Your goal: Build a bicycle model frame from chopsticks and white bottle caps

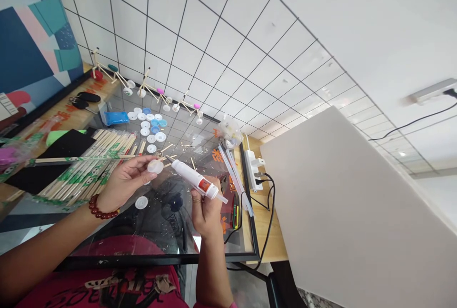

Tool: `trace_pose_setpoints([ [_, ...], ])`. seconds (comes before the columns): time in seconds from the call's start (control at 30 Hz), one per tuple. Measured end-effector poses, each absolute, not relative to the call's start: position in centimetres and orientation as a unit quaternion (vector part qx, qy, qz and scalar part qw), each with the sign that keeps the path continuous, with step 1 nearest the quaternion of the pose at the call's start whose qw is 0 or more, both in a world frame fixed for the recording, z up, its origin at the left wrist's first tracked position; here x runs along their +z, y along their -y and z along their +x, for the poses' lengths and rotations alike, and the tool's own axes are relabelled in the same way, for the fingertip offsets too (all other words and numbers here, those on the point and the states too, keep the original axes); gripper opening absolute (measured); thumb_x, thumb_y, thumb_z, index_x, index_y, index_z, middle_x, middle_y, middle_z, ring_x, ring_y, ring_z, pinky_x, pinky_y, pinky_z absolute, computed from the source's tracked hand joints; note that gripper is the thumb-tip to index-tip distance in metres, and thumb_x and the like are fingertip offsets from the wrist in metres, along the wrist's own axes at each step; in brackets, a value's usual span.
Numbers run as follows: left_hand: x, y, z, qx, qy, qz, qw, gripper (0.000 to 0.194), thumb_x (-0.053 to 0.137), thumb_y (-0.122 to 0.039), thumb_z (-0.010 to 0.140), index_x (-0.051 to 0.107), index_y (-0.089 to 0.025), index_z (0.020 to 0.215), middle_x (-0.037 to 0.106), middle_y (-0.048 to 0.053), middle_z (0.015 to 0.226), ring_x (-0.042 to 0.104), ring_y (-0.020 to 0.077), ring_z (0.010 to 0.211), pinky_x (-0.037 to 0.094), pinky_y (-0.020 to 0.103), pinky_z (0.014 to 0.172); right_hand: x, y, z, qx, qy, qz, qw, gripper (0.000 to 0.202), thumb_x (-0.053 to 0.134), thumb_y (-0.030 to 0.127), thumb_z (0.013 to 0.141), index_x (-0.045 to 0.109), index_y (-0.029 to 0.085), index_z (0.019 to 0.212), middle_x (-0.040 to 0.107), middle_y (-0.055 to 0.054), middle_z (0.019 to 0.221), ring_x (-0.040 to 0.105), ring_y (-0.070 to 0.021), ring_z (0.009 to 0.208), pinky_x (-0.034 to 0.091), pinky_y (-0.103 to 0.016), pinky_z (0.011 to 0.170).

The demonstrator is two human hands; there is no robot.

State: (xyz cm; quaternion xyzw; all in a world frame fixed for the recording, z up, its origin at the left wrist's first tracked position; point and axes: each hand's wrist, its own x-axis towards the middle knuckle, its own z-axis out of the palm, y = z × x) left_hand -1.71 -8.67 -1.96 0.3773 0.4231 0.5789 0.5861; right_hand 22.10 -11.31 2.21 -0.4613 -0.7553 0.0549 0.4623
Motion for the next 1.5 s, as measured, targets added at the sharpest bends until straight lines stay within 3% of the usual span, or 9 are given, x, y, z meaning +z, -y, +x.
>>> trace_pose_setpoints([
  [0.93, -1.65, 8.63, -1.84, 0.587, -0.425, 0.399, 0.562, 0.061, 0.097, -0.052, 0.067, 0.077, -0.019, 0.113, 0.081, 0.014, 0.122, 0.077, 0.0294, 0.111, 0.063, 0.045, 0.101, 2.61, 11.28, 21.82, 0.057, 0.756, -0.449, 0.473, 0.013, 0.057, 0.030, 0.105, 0.066, 0.022, 0.108, 0.066, -0.005, 0.097, 0.065, -0.0210, 0.085, 0.054, -0.034, 0.076],
  [1.5, -1.47, 8.65, -1.82, 0.594, -0.424, 0.393, 0.559, 0.060, 0.097, -0.052, 0.066, 0.078, -0.021, 0.113, 0.081, 0.013, 0.122, 0.076, 0.0303, 0.114, 0.061, 0.048, 0.106, 2.72, 11.40, 21.60, 0.081, 0.753, -0.456, 0.468, 0.020, 0.053, 0.037, 0.107, 0.065, 0.021, 0.106, 0.065, -0.006, 0.095, 0.065, -0.0206, 0.084, 0.054, -0.035, 0.075],
])
